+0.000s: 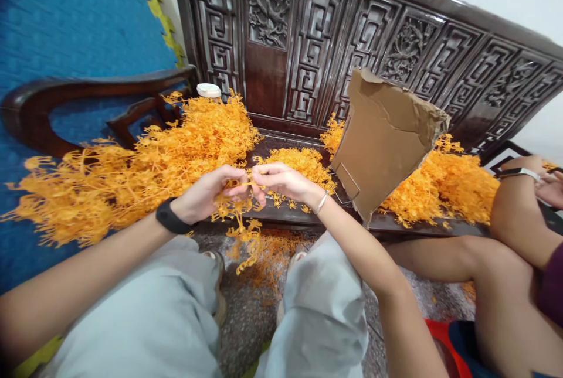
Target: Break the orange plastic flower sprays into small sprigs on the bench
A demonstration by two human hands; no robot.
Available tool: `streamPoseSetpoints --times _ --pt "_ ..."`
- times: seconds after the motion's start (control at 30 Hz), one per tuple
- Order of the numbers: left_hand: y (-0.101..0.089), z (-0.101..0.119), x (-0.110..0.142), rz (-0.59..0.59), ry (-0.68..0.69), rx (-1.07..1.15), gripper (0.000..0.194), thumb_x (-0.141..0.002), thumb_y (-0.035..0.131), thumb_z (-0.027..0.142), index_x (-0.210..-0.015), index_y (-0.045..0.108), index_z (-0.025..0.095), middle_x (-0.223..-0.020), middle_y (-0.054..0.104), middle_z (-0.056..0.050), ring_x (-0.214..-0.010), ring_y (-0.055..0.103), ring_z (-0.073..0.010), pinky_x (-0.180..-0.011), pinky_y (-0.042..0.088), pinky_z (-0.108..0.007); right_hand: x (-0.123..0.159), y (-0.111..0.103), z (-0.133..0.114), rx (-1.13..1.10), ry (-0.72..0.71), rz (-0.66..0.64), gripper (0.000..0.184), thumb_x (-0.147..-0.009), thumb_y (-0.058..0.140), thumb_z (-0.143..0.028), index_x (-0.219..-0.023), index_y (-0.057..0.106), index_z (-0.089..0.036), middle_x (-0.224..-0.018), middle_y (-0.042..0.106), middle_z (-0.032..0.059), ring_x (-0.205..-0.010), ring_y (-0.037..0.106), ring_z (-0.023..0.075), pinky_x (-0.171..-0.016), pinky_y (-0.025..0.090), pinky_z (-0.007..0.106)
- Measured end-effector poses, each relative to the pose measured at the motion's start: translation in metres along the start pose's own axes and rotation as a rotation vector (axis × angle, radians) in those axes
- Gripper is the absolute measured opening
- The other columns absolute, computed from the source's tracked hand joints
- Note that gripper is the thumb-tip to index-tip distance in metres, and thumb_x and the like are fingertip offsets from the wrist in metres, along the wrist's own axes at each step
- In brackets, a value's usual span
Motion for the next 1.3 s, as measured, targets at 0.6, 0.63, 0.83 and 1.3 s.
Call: streamPoseSetpoints --times 0.6,0.63,0.83,1.3 --pt "-0.027 0.001 0.007 0.124 -0.002 0.199 0.028 -0.078 0.045 0.026 -0.055 0.057 0.014 -0.047 0.037 0.002 -0.047 0.042 -0.0093 -0.053 0.037 -0.024 0.035 -0.145 0.058 -0.195 0.076 0.968 0.011 -0.079 0.056 -0.019 -0.087 0.061 -0.014 -0.060 0.055 -0.0015 -0.056 0.053 0.0065 -0.061 0.047 0.019" --pt "-0.028 0.000 0.006 0.127 -0.003 0.188 0.026 -0.078 0.046 0.026 -0.058 0.057 0.014 -0.049 0.039 0.002 -0.048 0.042 -0.0095 -0.054 0.037 -0.024 0.038 -0.151 0.062 -0.172 0.102 1.014 0.010 -0.079 0.056 -0.017 -0.086 0.061 -0.013 -0.059 0.057 -0.0006 -0.055 0.054 0.0069 -0.060 0.048 0.019" --pt "-0.032 -0.006 0.005 0.139 -0.043 0.132 0.019 -0.076 0.050 0.028 -0.068 0.059 0.014 -0.053 0.044 0.001 -0.053 0.044 -0.0105 -0.055 0.038 -0.024 0.046 -0.161 0.057 -0.053 0.057 1.081 0.055 -0.078 0.057 -0.013 -0.129 0.038 -0.015 -0.072 0.067 0.0009 -0.060 0.062 0.0090 -0.059 0.050 0.019" --pt "-0.037 -0.008 -0.002 0.181 0.093 0.009 0.021 -0.078 0.056 0.027 -0.094 0.066 0.019 -0.103 0.064 -0.003 -0.106 0.052 -0.0190 -0.096 0.033 -0.033 -0.005 -0.047 0.013 0.449 0.086 0.328 0.047 -0.079 0.051 -0.056 -0.070 0.062 -0.012 -0.072 0.066 0.0057 -0.068 0.063 0.0117 -0.072 0.049 0.026"
Point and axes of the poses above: each hand's wrist, its own x-axis away from the middle knuckle, its own y-axis out of the palm, z = x × y, the point moved 6 cm from there along -x, towards the middle knuckle
